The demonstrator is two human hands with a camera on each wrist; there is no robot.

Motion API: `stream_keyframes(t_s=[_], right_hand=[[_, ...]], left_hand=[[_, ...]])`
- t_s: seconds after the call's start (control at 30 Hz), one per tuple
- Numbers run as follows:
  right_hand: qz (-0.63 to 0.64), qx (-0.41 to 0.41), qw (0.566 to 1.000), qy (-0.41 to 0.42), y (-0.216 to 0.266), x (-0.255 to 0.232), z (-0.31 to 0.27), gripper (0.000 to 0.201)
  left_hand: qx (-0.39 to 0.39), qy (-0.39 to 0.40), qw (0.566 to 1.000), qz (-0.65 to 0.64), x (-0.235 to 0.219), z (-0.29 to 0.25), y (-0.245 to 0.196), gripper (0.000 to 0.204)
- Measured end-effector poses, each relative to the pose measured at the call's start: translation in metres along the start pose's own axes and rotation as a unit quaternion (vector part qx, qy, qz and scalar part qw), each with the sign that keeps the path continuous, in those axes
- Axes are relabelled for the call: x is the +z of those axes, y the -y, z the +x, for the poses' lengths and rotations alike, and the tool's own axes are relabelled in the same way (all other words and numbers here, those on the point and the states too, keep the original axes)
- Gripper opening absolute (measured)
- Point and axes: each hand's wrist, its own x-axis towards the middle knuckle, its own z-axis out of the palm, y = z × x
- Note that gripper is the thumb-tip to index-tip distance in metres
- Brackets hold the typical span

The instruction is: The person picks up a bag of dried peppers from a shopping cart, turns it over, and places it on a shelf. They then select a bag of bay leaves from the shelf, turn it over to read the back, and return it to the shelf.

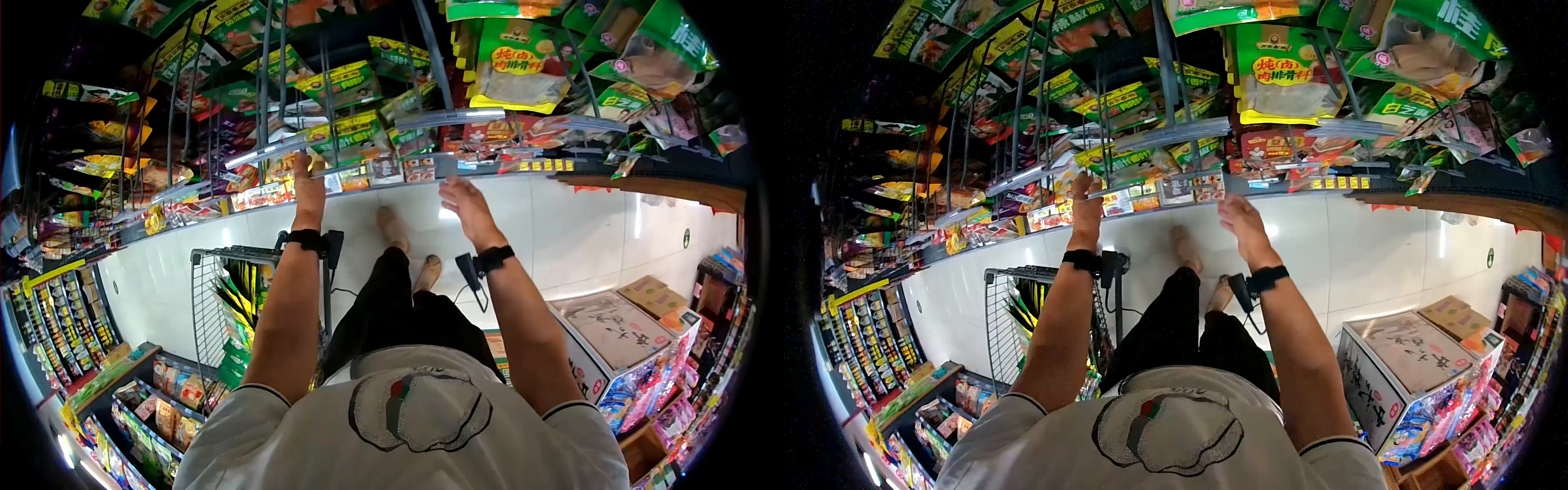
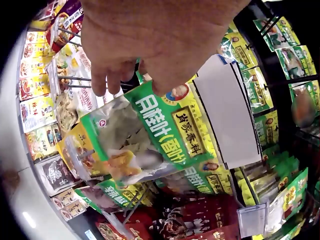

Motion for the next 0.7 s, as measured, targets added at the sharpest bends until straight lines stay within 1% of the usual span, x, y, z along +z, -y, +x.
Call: stream_keyframes(t_s=[0.03, 0.13, 0.23, 0.33, 0.43, 0.53, 0.57, 0.63, 0.7], right_hand=[[-0.001, 0.008, 1.0, 0.0, -0.005, -0.004, -0.008, 0.03], [-0.003, 0.036, 0.999, -0.004, -0.012, -0.008, -0.03, 0.029], [0.004, 0.064, 0.998, -0.013, -0.014, -0.014, -0.05, 0.034], [-0.021, 0.066, 0.998, -0.011, -0.016, -0.017, -0.061, 0.03], [-0.02, 0.063, 0.998, -0.002, -0.016, -0.019, -0.07, 0.03], [-0.021, 0.059, 0.998, 0.005, -0.017, -0.019, -0.077, 0.031], [-0.021, 0.058, 0.998, 0.007, -0.017, -0.019, -0.079, 0.032], [-0.029, 0.061, 0.998, 0.001, -0.015, -0.018, -0.084, 0.032], [-0.03, 0.066, 0.997, 0.0, -0.013, -0.016, -0.089, 0.033]], left_hand=[[-0.014, 0.006, 1.0, -0.016, -0.001, -0.001, -0.003, 0.05], [0.034, 0.021, 0.999, -0.031, -0.001, 0.006, 0.0, 0.048], [0.019, 0.025, 0.993, -0.112, 0.002, 0.006, -0.001, 0.044], [-0.007, 0.036, 0.996, -0.082, 0.0, 0.005, -0.006, 0.047], [-0.021, -0.005, 0.999, -0.039, 0.002, 0.007, -0.002, 0.051], [0.047, -0.023, 0.998, -0.047, 0.007, 0.014, 0.013, 0.052], [0.029, -0.005, 0.996, -0.083, 0.008, 0.017, 0.019, 0.054], [-0.007, 0.032, 0.987, -0.155, 0.008, 0.017, 0.009, 0.057], [0.011, 0.028, 0.991, -0.13, 0.011, 0.021, 0.01, 0.057]])
